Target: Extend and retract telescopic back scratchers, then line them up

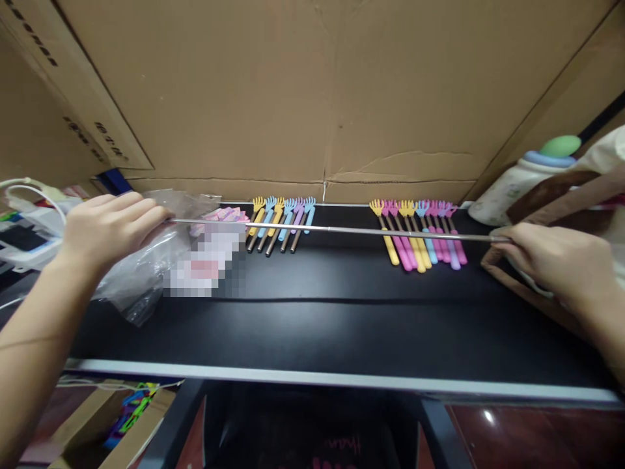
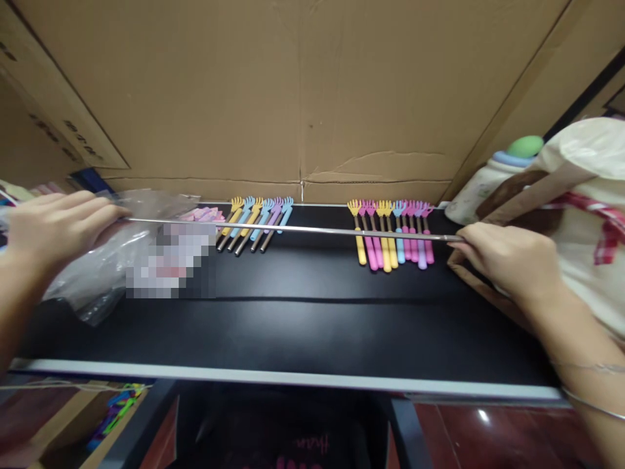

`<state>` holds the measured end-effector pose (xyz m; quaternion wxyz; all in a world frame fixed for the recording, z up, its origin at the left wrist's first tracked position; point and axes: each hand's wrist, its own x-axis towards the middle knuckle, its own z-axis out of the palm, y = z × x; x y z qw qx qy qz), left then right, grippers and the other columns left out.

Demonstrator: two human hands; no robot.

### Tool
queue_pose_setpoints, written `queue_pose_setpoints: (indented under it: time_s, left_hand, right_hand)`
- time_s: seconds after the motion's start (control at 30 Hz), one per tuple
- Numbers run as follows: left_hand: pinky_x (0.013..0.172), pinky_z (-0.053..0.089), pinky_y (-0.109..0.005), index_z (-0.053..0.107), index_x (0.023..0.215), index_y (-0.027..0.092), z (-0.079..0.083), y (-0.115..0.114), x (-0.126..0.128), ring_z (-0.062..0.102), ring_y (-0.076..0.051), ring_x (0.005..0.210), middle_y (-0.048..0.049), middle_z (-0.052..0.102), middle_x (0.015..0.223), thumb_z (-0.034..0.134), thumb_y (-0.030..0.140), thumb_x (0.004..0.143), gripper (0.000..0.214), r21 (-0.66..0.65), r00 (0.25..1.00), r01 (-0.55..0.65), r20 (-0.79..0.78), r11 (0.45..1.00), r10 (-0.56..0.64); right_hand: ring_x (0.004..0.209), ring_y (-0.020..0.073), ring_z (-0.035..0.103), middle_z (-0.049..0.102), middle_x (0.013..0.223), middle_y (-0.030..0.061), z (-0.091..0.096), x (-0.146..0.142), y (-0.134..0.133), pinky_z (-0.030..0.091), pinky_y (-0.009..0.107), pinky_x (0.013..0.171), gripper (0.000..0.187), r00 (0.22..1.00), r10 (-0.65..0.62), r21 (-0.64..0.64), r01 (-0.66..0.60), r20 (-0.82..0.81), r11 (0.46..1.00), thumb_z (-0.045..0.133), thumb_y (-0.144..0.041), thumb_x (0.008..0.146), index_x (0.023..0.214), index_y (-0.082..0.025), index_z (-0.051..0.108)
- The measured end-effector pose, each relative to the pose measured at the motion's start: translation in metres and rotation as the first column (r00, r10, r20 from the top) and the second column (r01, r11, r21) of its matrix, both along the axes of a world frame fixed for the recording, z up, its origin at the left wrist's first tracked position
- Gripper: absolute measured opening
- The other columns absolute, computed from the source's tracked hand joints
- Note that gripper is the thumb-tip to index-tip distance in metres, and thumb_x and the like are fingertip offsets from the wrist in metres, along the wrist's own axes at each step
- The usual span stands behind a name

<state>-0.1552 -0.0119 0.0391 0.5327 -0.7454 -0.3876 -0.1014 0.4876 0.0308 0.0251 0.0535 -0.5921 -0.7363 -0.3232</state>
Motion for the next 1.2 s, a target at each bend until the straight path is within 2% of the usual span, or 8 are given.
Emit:
queue_pose_setpoints:
  time_s: [0.17, 0.4, 0.6, 0.73, 0.93, 1.03, 1.13, 1.2]
  left_hand:
    - [0.048, 0.025, -0.02, 0.056, 0.069, 0.021, -0.008, 0.013, -0.008, 0.042, -0.011, 0.059, 0.0039, 0.056, 0.055, 0.05, 0.031, 0.09, 0.024, -0.001, 0.997, 0.013, 0.08, 1.0, -0.013]
    - [0.055, 0.025, -0.028, 0.059, 0.078, 0.019, -0.004, 0.003, 0.006, 0.041, -0.012, 0.063, -0.0013, 0.06, 0.065, 0.028, 0.031, 0.095, 0.037, -0.233, 0.937, -0.128, 0.29, 0.964, 0.194]
    - [0.051, 0.023, -0.026, 0.057, 0.071, 0.022, -0.005, 0.016, 0.0, 0.039, -0.012, 0.059, 0.0015, 0.059, 0.059, 0.039, 0.039, 0.092, 0.033, -0.208, 0.939, -0.032, 0.33, 0.978, 0.101]
    - [0.049, 0.023, -0.024, 0.058, 0.071, 0.023, -0.01, 0.028, -0.008, 0.04, -0.011, 0.058, 0.0036, 0.06, 0.058, 0.048, 0.038, 0.089, 0.026, -0.159, 0.954, 0.003, 0.297, 0.987, 0.044]
    - [0.058, 0.027, -0.029, 0.064, 0.084, 0.023, -0.016, 0.019, 0.002, 0.048, -0.014, 0.068, 0.0018, 0.064, 0.066, 0.033, 0.035, 0.093, 0.035, -0.268, 0.933, -0.044, 0.334, 0.962, 0.135]
    - [0.057, 0.025, -0.028, 0.064, 0.079, 0.019, -0.015, 0.019, 0.009, 0.048, -0.011, 0.066, -0.0008, 0.064, 0.064, 0.029, 0.034, 0.095, 0.041, -0.239, 0.948, -0.071, 0.286, 0.968, 0.14]
    - [0.053, 0.023, -0.025, 0.062, 0.074, 0.019, -0.015, 0.027, 0.032, 0.045, -0.008, 0.059, 0.0004, 0.063, 0.061, 0.035, 0.033, 0.096, 0.038, -0.143, 0.982, 0.021, 0.187, 0.989, 0.006]
    - [0.049, 0.023, -0.023, 0.062, 0.074, 0.021, -0.017, 0.032, 0.063, 0.045, -0.008, 0.055, 0.0034, 0.063, 0.059, 0.047, 0.035, 0.092, 0.027, -0.03, 0.97, 0.224, 0.099, 0.974, -0.22]
  right_hand:
    - [0.06, 0.0156, 0.05, 0.063, 0.066, 0.0109, -0.003, -0.001, 0.008, 0.024, 0.027, 0.051, 0.036, 0.999, -0.024, 0.071, 0.026, -0.032, 0.997, 0.057, -0.052, 0.076, 0.074, -0.017, 0.068]
    - [0.061, 0.0154, 0.048, 0.063, 0.066, 0.0099, -0.001, -0.006, 0.019, 0.025, 0.027, 0.053, 0.024, 0.999, -0.021, 0.125, 0.024, -0.026, 0.992, 0.056, -0.036, 0.072, 0.078, -0.016, 0.069]
    - [0.065, 0.0167, 0.049, 0.066, 0.075, 0.0137, 0.005, -0.004, 0.03, 0.024, 0.029, 0.054, 0.029, 0.998, -0.05, 0.068, 0.052, -0.04, 0.996, 0.056, -0.038, 0.074, 0.084, -0.014, 0.069]
    - [0.067, 0.0167, 0.05, 0.066, 0.077, 0.0138, 0.006, -0.01, 0.029, 0.025, 0.029, 0.056, 0.032, 0.998, -0.045, 0.11, 0.05, -0.044, 0.993, 0.055, -0.042, 0.076, 0.085, -0.014, 0.068]
    - [0.067, 0.0157, 0.05, 0.066, 0.075, 0.0126, 0.013, -0.019, 0.027, 0.026, 0.028, 0.057, 0.03, 0.999, -0.01, 0.135, 0.014, -0.03, 0.991, 0.051, -0.038, 0.079, 0.084, -0.014, 0.068]
    - [0.064, 0.0151, 0.049, 0.065, 0.07, 0.011, 0.015, -0.027, 0.027, 0.025, 0.028, 0.054, 0.029, 1.0, 0.021, 0.155, -0.018, -0.016, 0.988, 0.049, -0.038, 0.081, 0.08, -0.014, 0.067]
    - [0.059, 0.0131, 0.048, 0.064, 0.067, 0.0083, 0.012, -0.058, 0.024, 0.025, 0.026, 0.053, 0.037, 0.982, 0.186, 0.146, -0.186, 0.014, 0.972, 0.043, -0.044, 0.087, 0.08, -0.016, 0.066]
    - [0.056, 0.0112, 0.047, 0.065, 0.067, 0.0054, 0.009, -0.095, 0.018, 0.025, 0.024, 0.052, 0.042, 0.943, 0.331, 0.173, -0.329, 0.018, 0.928, 0.038, -0.047, 0.09, 0.079, -0.017, 0.065]
